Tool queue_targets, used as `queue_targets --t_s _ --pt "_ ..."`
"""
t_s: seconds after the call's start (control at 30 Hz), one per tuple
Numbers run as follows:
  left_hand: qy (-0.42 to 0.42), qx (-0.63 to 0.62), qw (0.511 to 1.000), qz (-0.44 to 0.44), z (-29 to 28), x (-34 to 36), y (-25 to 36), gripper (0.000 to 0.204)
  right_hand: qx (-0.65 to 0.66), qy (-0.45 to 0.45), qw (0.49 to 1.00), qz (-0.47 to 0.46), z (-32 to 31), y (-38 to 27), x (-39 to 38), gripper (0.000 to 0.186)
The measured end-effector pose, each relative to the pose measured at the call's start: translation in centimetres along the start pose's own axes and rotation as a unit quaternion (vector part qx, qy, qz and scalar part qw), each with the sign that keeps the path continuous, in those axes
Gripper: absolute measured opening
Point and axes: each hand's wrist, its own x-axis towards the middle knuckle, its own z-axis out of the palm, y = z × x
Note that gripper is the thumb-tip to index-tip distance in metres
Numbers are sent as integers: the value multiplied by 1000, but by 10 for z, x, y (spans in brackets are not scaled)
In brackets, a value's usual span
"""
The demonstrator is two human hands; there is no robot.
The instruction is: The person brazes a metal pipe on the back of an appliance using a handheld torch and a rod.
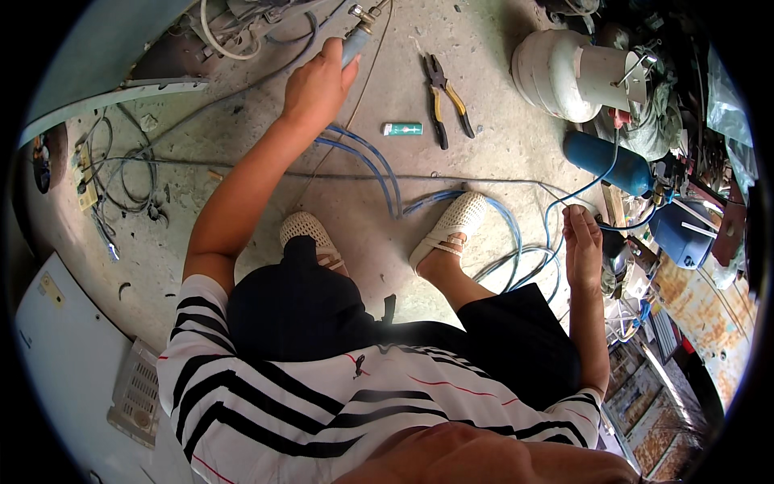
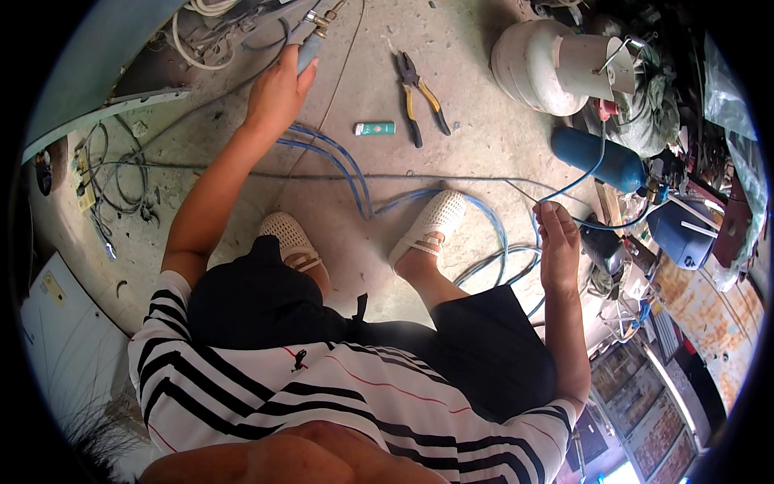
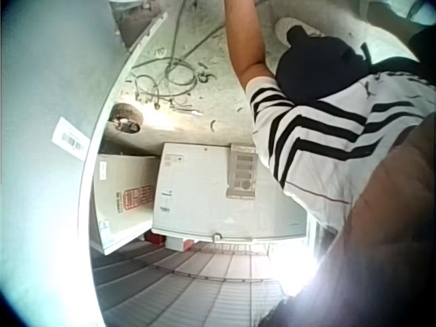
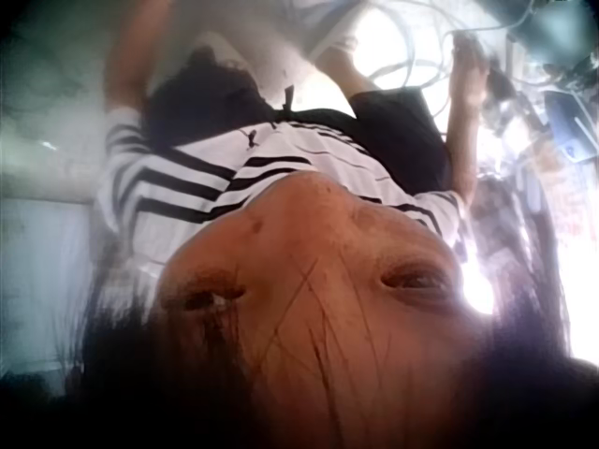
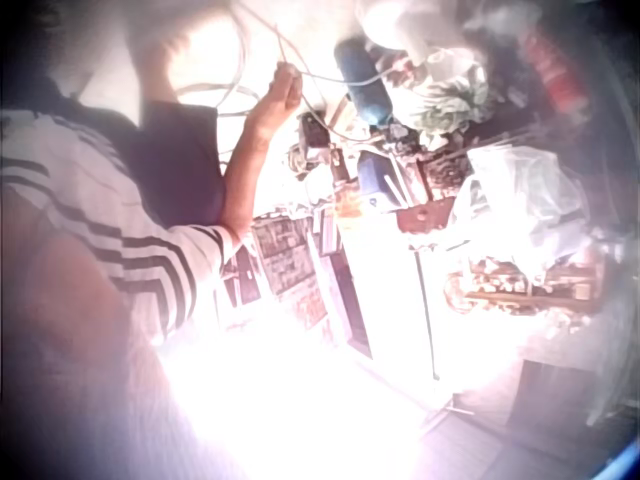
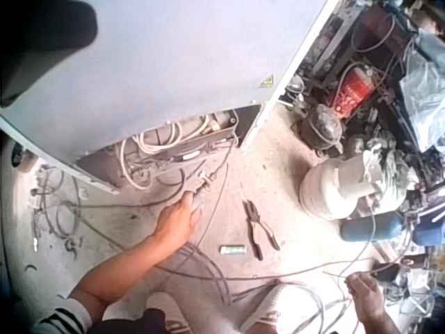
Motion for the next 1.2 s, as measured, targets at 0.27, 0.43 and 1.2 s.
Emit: queue_targets --t_s 0.27,0.43,1.2 --pt "-2 10 1000 3 -2 0 -2 32 -15 2 1000 5 0 -1 2 14" --pt "-1 12 1000 12 -3 1 -3 31 -14 -4 1000 0 -1 1 4 15" --pt "-19 25 999 -10 -11 6 2 32 -37 8 999 11 4 0 8 17"
